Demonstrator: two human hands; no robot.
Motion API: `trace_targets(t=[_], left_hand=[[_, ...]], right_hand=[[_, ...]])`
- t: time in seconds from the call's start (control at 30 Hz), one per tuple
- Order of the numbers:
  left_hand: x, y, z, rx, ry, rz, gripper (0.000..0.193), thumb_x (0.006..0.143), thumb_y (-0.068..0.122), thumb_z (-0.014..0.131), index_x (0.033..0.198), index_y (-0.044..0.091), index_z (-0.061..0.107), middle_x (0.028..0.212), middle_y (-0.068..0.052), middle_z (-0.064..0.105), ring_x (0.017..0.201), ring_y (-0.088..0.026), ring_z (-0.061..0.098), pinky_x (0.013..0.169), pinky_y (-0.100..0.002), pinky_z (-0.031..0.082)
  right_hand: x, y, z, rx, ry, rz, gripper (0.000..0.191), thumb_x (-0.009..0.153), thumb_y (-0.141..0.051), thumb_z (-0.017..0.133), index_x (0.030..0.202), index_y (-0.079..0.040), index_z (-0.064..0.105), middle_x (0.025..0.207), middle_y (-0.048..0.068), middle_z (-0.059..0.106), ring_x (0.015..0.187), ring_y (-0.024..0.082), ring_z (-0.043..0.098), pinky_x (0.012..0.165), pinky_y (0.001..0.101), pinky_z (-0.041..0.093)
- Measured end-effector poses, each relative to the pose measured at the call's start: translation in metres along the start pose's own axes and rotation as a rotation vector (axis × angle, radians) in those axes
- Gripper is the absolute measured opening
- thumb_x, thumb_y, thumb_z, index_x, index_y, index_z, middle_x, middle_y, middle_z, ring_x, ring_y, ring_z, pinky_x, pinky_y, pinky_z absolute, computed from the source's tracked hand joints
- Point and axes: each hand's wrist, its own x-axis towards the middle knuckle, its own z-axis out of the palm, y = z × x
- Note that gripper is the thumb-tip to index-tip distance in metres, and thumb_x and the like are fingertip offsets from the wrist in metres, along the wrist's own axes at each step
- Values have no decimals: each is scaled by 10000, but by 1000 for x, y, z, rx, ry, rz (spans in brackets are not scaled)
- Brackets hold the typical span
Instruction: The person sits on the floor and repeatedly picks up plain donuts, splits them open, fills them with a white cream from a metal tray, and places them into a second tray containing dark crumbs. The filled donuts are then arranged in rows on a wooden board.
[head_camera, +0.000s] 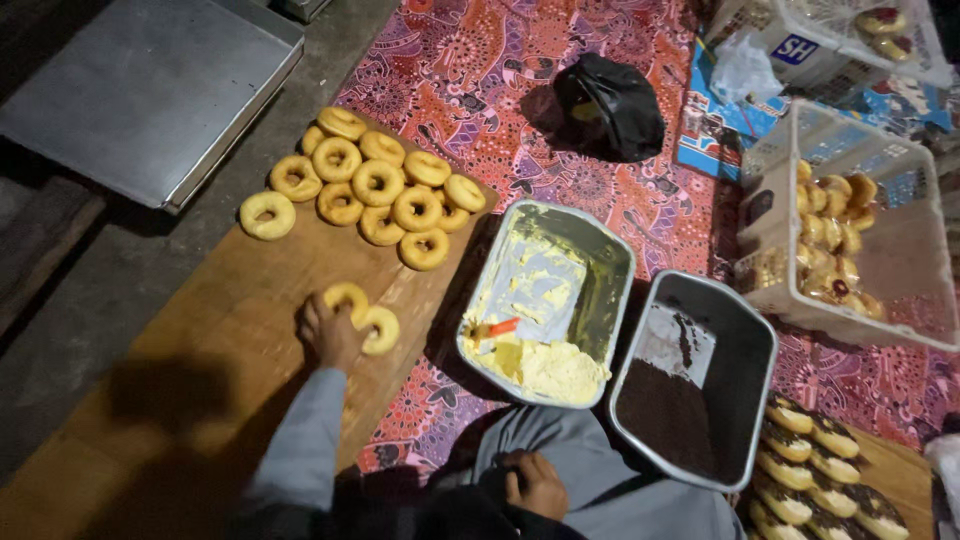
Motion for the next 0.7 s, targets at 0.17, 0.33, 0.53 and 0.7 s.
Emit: trace_targets(t=[0.17, 0.33, 0.53, 0.7], left_hand=[[-135, 29, -13, -198, 143, -78, 540, 635, 280, 924, 1050, -9, 736, 1426, -197, 473, 1327, -396, 415, 1122, -515, 363], [-238, 112, -3, -697, -4, -11, 732, 533, 172, 954, 1184, -5, 670, 1261, -147, 512, 1162, -283, 520, 984, -402, 469], [-291, 153, -45, -1668, -393, -178, 576, 906, 168, 804, 1408, 17, 567, 1339, -193, 606, 1204, -254, 606, 1001, -309, 563], [-304, 185, -27, -1752, -741, -706, 614, 895, 534, 480, 1430, 236, 445, 1353, 18, 571, 1175, -162, 584, 840, -496, 503]], right_hand=[[8, 15, -4, 168, -128, 271, 332, 827, -270, 765, 1147, -193, 729, 1068, 37, 777, 1001, 219, 757, 878, 338, 588], [33, 47, -1, 885, -417, -96, 801, 850, -211, 787, 1490, -47, 335, 1429, 131, 530, 1308, 249, 511, 1049, 384, 427], [24, 103, -40, 1261, -215, 257, 505, 906, -182, 728, 1347, 4, 568, 1211, 129, 695, 1081, 228, 672, 947, 379, 557], [-3, 83, -66, 1381, -273, 211, 516, 873, -180, 734, 1343, -75, 551, 1210, 55, 673, 1077, 166, 659, 927, 332, 555]])
